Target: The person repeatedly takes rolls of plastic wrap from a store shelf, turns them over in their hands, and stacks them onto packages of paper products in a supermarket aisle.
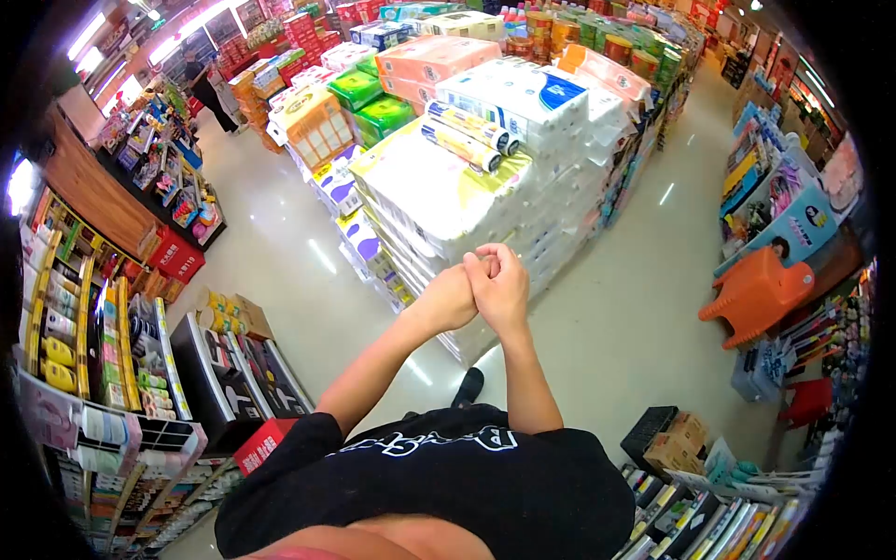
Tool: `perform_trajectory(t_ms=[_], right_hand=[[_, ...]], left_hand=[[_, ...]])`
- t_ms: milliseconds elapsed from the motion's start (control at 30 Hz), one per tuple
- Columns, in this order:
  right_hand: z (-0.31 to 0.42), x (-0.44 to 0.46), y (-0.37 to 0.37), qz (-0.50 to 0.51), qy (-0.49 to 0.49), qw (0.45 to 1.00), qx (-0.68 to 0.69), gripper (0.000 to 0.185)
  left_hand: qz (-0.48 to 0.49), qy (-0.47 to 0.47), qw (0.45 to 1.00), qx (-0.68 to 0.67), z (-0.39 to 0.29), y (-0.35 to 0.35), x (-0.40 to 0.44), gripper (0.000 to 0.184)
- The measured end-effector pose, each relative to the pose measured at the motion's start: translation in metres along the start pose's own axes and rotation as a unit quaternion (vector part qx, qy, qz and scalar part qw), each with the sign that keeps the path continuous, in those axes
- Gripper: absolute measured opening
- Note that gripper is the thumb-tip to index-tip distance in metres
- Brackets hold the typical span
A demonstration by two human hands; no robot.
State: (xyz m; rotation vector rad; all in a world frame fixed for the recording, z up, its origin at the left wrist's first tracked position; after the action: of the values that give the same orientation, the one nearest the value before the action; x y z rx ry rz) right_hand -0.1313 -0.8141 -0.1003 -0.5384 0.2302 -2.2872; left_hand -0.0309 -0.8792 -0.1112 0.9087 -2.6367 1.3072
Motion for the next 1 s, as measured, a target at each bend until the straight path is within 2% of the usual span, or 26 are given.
perform_trajectory(t_ms=[67,167,267,400,467,567,600,667,700,767,800,867,933,1000], right_hand=[[-0.006,0.027,0.012,0.032,0.026,0.999,-0.018,0.026],[-0.018,0.06,0.033,0.037,0.021,0.998,-0.044,0.027],[-0.012,0.085,0.044,0.047,0.038,0.997,-0.054,0.028],[-0.029,0.114,0.065,0.1,0.07,0.992,-0.02,0.037],[-0.04,0.128,0.078,0.089,0.073,0.993,-0.01,0.046],[-0.031,0.149,0.089,0.057,0.104,0.993,0.025,0.063],[-0.034,0.154,0.092,0.039,0.099,0.994,-0.012,0.066],[-0.038,0.171,0.095,-0.002,0.091,0.992,-0.085,0.072],[-0.026,0.181,0.095,0.004,0.123,0.989,-0.087,0.077],[-0.034,0.196,0.105,-0.057,0.114,0.982,-0.136,0.08],[-0.036,0.206,0.108,-0.085,0.105,0.977,-0.166,0.081],[-0.019,0.224,0.117,-0.117,0.142,0.964,-0.193,0.083],[-0.018,0.235,0.129,-0.168,0.145,0.948,-0.227,0.083],[-0.005,0.246,0.141,-0.145,0.201,0.951,-0.183,0.081]], left_hand=[[0.008,-0.032,0.999,-0.002,0.023,-0.002,0.019,0.012],[0.005,-0.006,0.998,0.054,0.058,-0.009,0.042,0.011],[0.088,-0.07,0.99,0.09,0.067,-0.03,0.065,0.013],[0.066,-0.047,0.99,0.119,0.085,-0.054,0.085,0.019],[0.075,-0.05,0.991,0.095,0.101,-0.064,0.1,0.024],[-0.036,0.011,0.999,0.032,0.14,-0.079,0.131,0.021],[-0.025,0.005,0.998,0.05,0.156,-0.09,0.145,0.027],[-0.081,-0.004,0.997,0.003,0.176,-0.115,0.173,0.032],[-0.112,-0.006,0.994,-0.015,0.191,-0.124,0.188,0.036],[-0.178,-0.018,0.983,-0.036,0.233,-0.131,0.214,0.046],[-0.17,-0.031,0.984,-0.042,0.255,-0.135,0.226,0.058],[-0.195,-0.066,0.978,-0.023,0.297,-0.133,0.246,0.068],[-0.151,-0.071,0.984,-0.063,0.307,-0.142,0.258,0.072],[-0.126,-0.058,0.985,-0.103,0.318,-0.141,0.267,0.074]])
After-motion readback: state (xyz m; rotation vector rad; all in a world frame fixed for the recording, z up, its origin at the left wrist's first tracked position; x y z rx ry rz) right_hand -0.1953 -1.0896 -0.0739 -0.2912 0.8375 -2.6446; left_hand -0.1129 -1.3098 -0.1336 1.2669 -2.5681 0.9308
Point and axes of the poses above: each hand's wrist, its own x-axis towards the middle knuckle, its own y-axis out of the palm, z = x × y, the point moved 1 cm from there along x, towards the middle knuckle, and after that the axes turned 8 degrees about -x, right-handed, at the moved point
